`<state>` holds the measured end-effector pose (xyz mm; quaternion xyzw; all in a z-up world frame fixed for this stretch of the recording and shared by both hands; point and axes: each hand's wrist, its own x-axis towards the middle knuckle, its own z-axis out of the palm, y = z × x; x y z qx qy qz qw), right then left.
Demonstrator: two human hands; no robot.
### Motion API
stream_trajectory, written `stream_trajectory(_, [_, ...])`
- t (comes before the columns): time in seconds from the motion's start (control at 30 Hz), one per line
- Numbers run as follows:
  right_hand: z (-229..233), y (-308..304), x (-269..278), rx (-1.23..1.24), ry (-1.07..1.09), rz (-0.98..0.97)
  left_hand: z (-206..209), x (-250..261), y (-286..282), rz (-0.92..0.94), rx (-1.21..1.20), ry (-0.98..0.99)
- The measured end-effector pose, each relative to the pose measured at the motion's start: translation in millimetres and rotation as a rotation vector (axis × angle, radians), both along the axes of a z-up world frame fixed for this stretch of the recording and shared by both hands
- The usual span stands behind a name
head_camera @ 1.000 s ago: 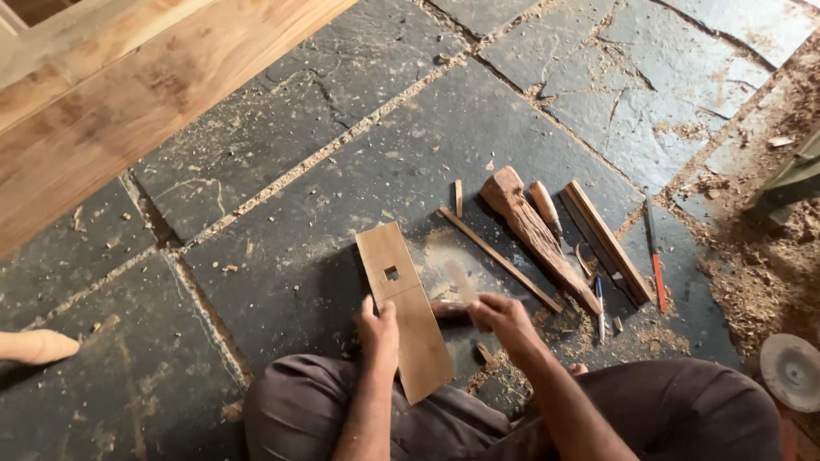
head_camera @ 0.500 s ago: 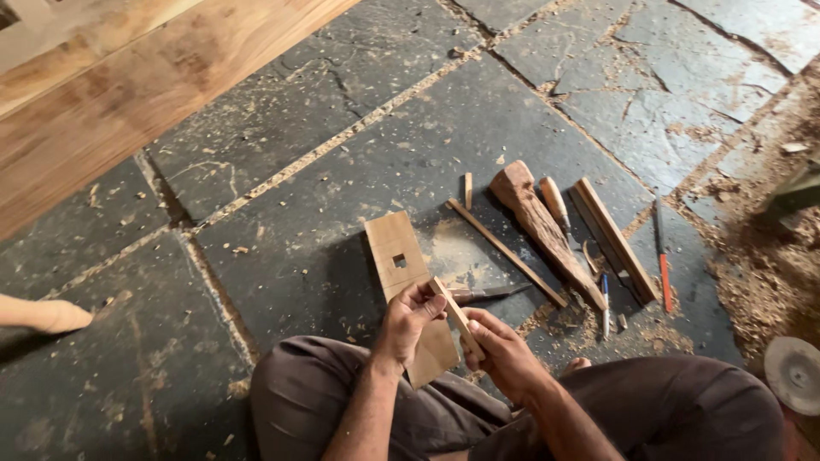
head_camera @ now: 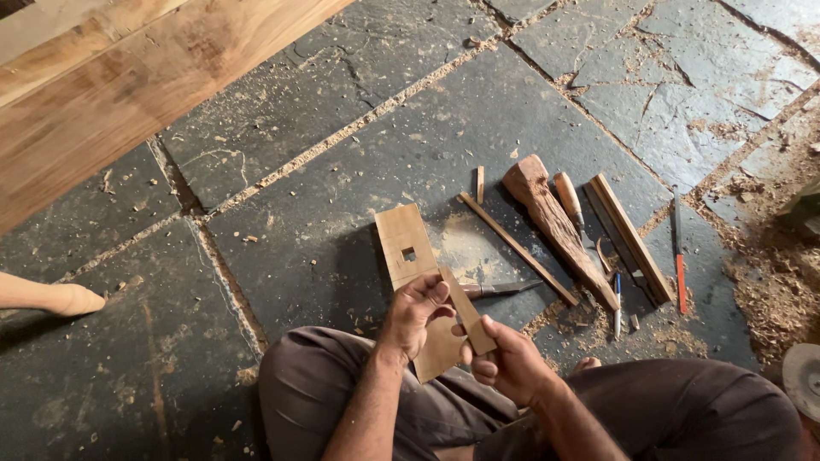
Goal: The person assembles a cross-shaped wooden joint, using a mallet to hammer pieces together and an angle grinder to smooth edges.
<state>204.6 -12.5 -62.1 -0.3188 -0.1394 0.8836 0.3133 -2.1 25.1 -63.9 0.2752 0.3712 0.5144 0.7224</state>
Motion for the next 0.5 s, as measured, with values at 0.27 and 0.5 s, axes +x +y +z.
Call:
stream_trajectory(0.27, [-22,0,12,0.017,0.132,0.026,2,1,0,-0.014,0.099,-0.065])
stream_trajectory(0.5, [-15,-3,3,0.028,0.085,0.004,5,-3,0,0.077,0.025,-0.008])
